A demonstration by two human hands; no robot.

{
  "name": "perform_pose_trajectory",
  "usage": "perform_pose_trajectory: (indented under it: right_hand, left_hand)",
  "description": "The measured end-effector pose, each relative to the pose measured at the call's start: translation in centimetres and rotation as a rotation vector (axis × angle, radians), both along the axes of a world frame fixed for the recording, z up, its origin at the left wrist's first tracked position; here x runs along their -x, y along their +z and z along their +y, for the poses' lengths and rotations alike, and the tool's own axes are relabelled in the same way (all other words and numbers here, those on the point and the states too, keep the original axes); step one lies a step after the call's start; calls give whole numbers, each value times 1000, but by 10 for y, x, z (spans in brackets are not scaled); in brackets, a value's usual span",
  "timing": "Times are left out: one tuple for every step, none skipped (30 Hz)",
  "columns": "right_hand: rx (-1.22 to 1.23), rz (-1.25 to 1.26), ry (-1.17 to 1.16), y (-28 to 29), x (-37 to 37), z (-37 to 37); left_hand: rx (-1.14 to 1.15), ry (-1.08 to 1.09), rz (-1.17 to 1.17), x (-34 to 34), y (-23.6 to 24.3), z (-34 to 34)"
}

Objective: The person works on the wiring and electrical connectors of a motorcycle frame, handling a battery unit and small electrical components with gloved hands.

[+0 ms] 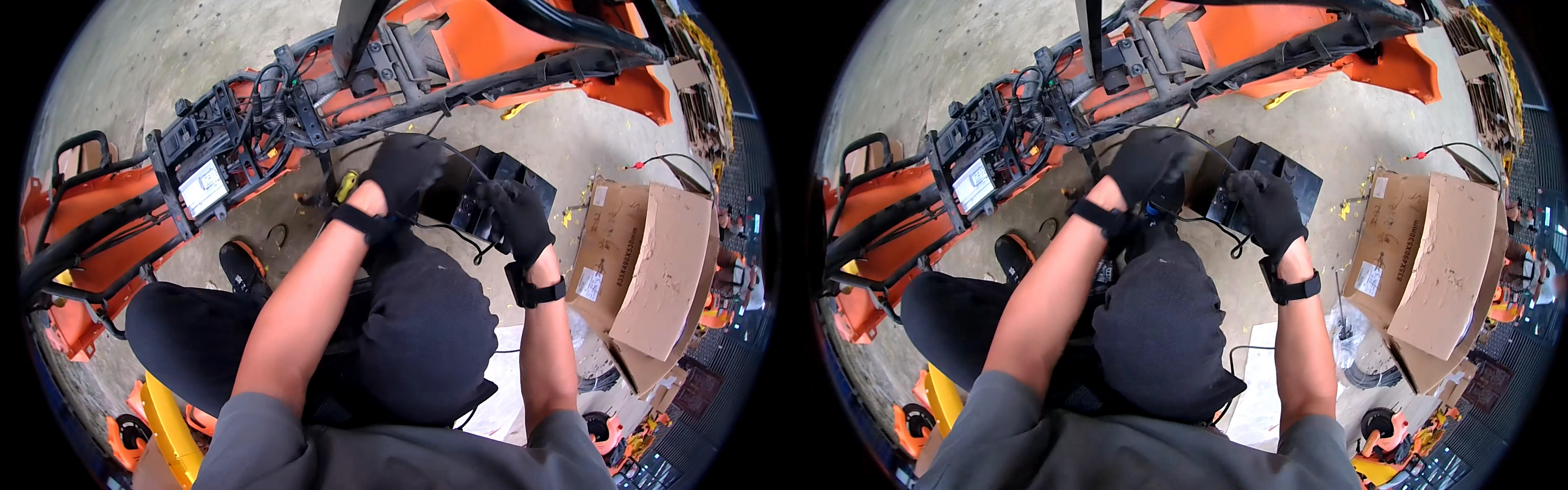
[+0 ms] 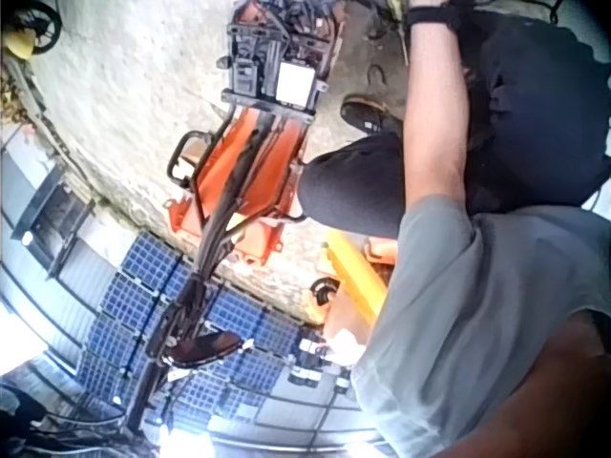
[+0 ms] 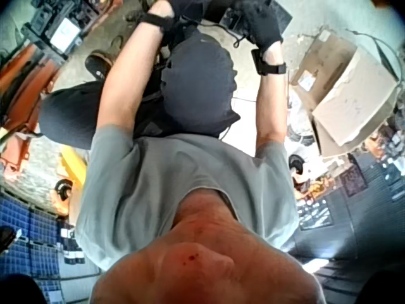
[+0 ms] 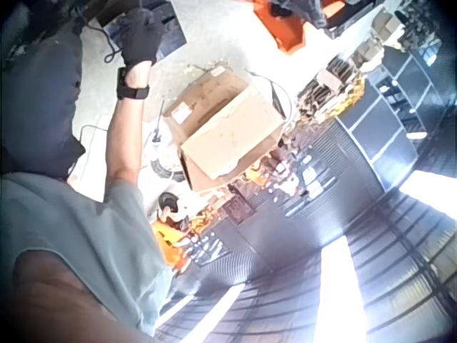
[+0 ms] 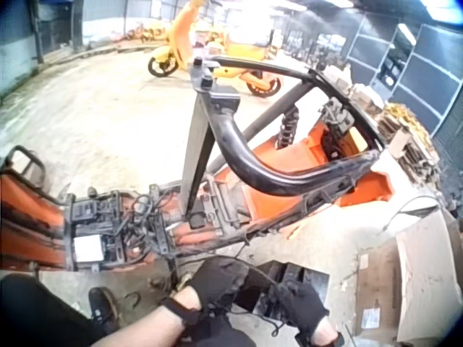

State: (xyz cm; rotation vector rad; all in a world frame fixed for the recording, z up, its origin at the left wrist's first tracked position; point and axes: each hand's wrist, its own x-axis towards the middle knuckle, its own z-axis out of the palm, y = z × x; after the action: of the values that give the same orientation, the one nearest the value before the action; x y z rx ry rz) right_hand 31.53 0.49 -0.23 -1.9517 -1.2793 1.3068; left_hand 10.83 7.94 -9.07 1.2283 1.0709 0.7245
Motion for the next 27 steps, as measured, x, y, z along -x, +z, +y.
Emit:
perform_pose_trajectory:
  right_hand:
    - [-9, 42, -4, 1, 6, -5]
    - [-14, 85, -4, -1, 10, -9]
    - [-27, 34, 6, -2, 9, -8]
    - [-41, -17, 15, -3, 7, -6]
    - [-53, -64, 28, -4, 7, -4]
    - [-103, -98, 29, -3, 5, -2]
    - [-105, -59, -41, 1, 6, -2]
    - [-107, -19, -113, 5, 7, -2]
    - [-108, 20, -187, 8, 7, -2]
    - [-143, 137, -259, 6, 1, -4]
    - [-159, 154, -256, 10, -3, -5]
    - [-175, 170, -254, 15, -6, -4]
    - [-191, 186, -252, 20, -10, -5]
    - [-141, 286, -200, 25, -13, -7]
    - [-116, 294, -172, 32, -16, -10]
    - [-157, 319, -186, 40, -16, -11]
    - [-193, 340, -205, 47, -18, -15]
    - [-231, 391, -233, 50, -25, -20]
    - [-292, 438, -252, 51, -31, -24]
    - [-327, 534, -268, 52, -40, -27]
    - [-363, 624, -287, 54, -51, -30]
    - [-366, 639, -341, 54, -58, -34]
    - [-372, 697, -405, 52, -64, -35]
    - [-376, 755, -469, 48, -69, -37]
    - [-380, 813, -532, 44, -75, -38]
    - [-377, 887, -585, 37, -84, -40]
    - [-373, 939, -628, 30, -90, -42]
  left_hand:
    - [-229, -77, 256, 13, -12, -3]
    - [-228, -16, 513, 25, -7, -10]
    - [-235, 49, 766, 35, 3, -16]
    - [-297, 147, 787, 41, -5, -21]
    - [-357, 249, 812, 49, -16, -28]
    - [-418, 357, 832, 55, -20, -32]
    - [-400, 342, 835, 58, -25, -34]
    - [-382, 324, 837, 59, -23, -34]
    - [-365, 305, 839, 59, -22, -34]
    - [-298, 299, 850, 52, -21, -34]
    - [-332, 283, 875, 50, -22, -36]
    - [-367, 266, 898, 48, -25, -37]
    - [-402, 248, 921, 46, -29, -39]
    - [-495, 261, 875, 46, -34, -40]
    - [-473, 234, 885, 47, -38, -40]
    - [-450, 208, 895, 46, -43, -40]
    - [-425, 175, 901, 45, -44, -40]
    - [-355, 112, 890, 45, -49, -37]
    - [-284, 52, 879, 46, -54, -33]
    - [-216, -8, 866, 46, -59, -31]
    - [-141, -98, 827, 44, -47, -28]
    - [-66, -186, 787, 45, -36, -25]
    - [9, -273, 748, 46, -27, -25]
    - [-108, -177, 771, 47, -27, -27]
    - [-123, -224, 699, 54, -22, -22]
    - [-136, -275, 631, 64, -13, -11]
    - [-151, -324, 559, 69, -1, -2]
